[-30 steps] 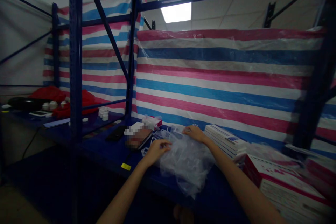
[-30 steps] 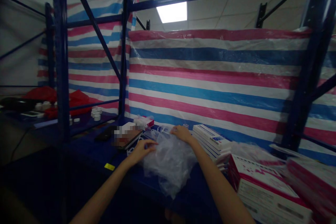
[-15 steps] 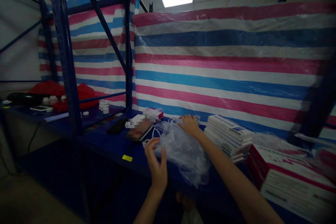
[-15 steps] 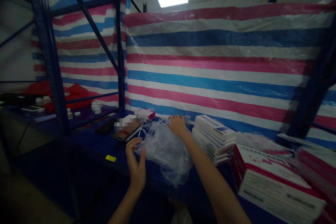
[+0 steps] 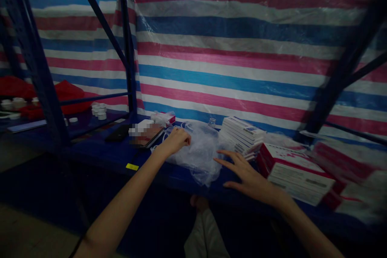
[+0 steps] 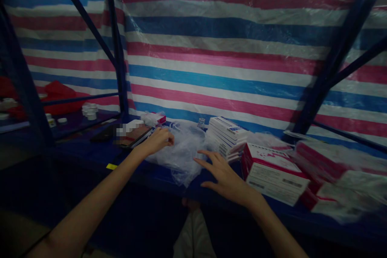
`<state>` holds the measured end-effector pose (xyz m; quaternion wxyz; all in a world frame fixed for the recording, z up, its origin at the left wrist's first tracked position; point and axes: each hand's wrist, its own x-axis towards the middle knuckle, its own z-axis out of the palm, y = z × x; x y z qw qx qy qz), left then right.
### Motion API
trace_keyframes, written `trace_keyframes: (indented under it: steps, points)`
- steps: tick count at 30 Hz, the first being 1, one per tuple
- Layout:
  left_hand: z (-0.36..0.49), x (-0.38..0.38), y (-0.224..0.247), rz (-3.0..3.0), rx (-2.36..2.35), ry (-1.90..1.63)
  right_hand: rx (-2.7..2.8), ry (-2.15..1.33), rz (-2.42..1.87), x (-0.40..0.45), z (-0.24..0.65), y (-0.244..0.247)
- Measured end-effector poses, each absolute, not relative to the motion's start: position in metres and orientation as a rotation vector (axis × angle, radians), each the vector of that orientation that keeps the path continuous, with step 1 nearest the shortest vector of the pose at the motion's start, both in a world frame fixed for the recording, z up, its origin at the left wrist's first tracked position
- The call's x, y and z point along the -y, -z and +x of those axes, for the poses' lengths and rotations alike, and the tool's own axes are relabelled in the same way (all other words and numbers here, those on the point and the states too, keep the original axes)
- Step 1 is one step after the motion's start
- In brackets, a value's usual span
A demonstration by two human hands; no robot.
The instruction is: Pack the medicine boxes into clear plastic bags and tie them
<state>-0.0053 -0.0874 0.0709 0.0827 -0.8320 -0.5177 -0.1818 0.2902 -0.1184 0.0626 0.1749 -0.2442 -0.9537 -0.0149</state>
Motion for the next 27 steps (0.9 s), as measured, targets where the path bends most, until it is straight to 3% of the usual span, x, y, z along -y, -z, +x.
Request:
trace_keyframes:
  steps: [5,10,17,27]
  points:
    - [-0.008,0.085,-0.061,-2.379,1.560,1.143,2.657,-0.083,-0.672,0.084,0.252,-0.057]
    - [-0.009,0.090,-0.048,-1.906,1.710,1.510,2.593,-0.503,-0.551,0.062,0.223,-0.064]
    - [-0.002,0.088,-0.033,-1.849,1.774,1.540,2.639,-0.386,-0.631,0.065,0.197,-0.045]
    - [0.004,0.091,-0.026,-1.945,1.703,1.234,2.685,-0.156,-0.611,0.061,0.188,-0.028]
